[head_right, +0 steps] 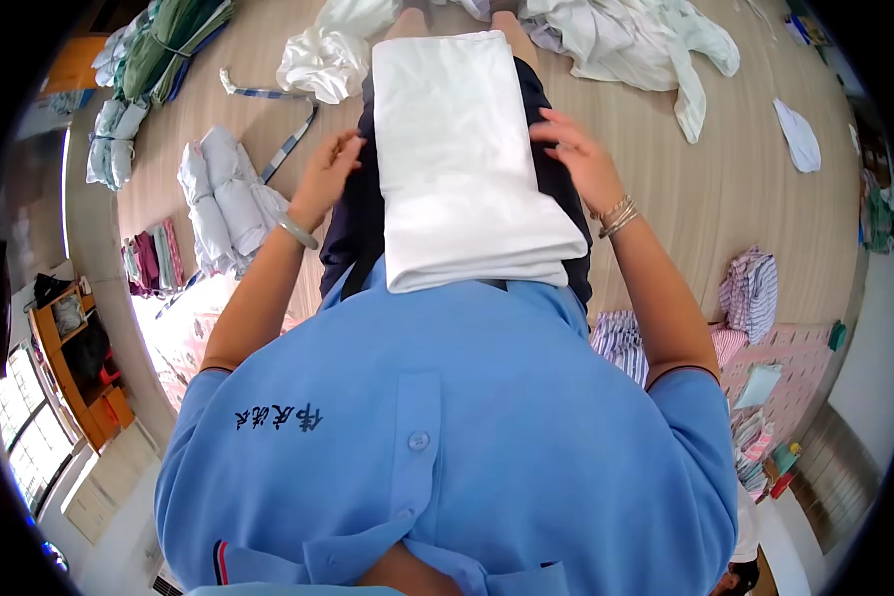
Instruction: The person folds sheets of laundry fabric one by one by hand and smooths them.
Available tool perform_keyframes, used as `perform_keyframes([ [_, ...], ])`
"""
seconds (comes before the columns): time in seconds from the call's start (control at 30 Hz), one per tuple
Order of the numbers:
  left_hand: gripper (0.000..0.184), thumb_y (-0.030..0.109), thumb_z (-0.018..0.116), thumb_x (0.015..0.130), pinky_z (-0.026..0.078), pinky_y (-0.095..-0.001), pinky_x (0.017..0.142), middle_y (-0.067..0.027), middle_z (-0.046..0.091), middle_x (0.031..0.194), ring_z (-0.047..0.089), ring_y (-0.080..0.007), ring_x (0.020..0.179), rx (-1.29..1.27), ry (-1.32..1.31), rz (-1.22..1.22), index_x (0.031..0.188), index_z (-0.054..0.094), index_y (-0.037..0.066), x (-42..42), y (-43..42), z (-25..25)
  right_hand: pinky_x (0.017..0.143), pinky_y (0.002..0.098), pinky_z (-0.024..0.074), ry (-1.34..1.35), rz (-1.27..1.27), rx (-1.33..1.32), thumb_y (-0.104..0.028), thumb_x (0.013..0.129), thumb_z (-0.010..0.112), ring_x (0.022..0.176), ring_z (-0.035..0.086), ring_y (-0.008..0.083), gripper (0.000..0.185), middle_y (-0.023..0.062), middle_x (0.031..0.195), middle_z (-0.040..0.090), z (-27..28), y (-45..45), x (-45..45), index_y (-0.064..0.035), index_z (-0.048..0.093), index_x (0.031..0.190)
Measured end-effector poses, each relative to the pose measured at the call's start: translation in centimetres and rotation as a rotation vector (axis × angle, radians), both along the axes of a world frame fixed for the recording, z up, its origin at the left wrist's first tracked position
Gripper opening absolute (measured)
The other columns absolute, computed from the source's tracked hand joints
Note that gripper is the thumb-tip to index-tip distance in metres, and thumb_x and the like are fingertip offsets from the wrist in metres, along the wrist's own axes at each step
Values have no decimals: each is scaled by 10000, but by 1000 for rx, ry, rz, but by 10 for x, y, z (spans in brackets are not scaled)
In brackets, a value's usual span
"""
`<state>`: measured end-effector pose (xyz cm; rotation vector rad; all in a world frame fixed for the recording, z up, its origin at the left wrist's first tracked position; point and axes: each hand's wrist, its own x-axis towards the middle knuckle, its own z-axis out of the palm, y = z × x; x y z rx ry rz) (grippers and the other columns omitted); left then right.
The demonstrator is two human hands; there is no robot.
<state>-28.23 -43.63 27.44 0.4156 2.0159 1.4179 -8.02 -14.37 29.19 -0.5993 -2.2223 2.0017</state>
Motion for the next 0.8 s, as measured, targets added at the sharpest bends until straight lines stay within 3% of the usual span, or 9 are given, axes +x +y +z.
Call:
perform_keyframes([
  [0.1,376,318,533,881,432,-203,642,-58,589,1009,547,-113,757,-179,-333,-43,1115,537,23,-6,13,40,796,318,469,-357,-232,-450,-415,801,605,962,562,197,505,133,1135,542,-3,7,-14,29,564,1037],
  [0.27,432,330,585,852,469,-231,673,-68,594,1019,572,-127,801,-304,-311,-253,1116,515,-3,-5,58,42,755,303,487,-500,26,-296,-386,760,667,865,598,170,501,107,982,614,11,-15,-73,21,571,1035],
  [0.43,388,209,582,863,483,-269,813,-79,595,1058,594,-141,902,459,-337,-172,1173,470,5,-55,100,95,769,248,467,-10,-117,-358,-284,828,622,852,598,128,336,68,935,645,61,15,-114,15,618,980],
  [0.53,387,194,596,840,481,-298,777,-92,593,1057,584,-173,940,396,89,-274,1161,489,6,-70,105,174,783,292,484,323,-21,-457,-146,771,681,873,607,159,318,87,995,627,134,32,-130,27,579,1018],
  [0.6,476,164,595,832,487,-340,794,-106,565,1113,572,-202,1000,527,171,-303,1248,412,22,-75,103,190,671,265,461,575,-406,-179,3,794,569,759,565,121,207,40,808,623,196,-11,-122,-36,614,992],
  [0.63,388,194,584,851,480,-307,792,-96,585,1090,583,-171,961,360,353,-403,1183,485,21,-80,95,191,671,265,461,590,-404,-172,3,794,569,759,565,121,207,40,808,623,192,4,-115,-36,614,992],
  [0.7,293,212,605,840,460,-276,795,-104,616,1059,596,-175,945,47,570,-502,1082,599,48,-77,84,176,869,266,438,40,134,645,-137,888,505,952,588,134,253,69,1030,636,153,38,-89,23,602,1057],
  [0.77,373,99,601,787,379,-356,972,-86,566,1173,504,-263,1119,276,930,-731,1154,580,160,-65,68,115,982,303,361,186,71,243,-101,894,445,1073,541,154,272,60,1118,605,106,2,-57,-38,595,1112],
  [0.8,424,54,576,781,299,-413,1042,-48,542,1214,453,-245,1187,181,1089,-880,1172,570,216,-52,58,89,1020,325,311,221,379,426,-84,888,423,1124,506,165,287,54,1149,589,77,7,-52,-65,594,1118],
])
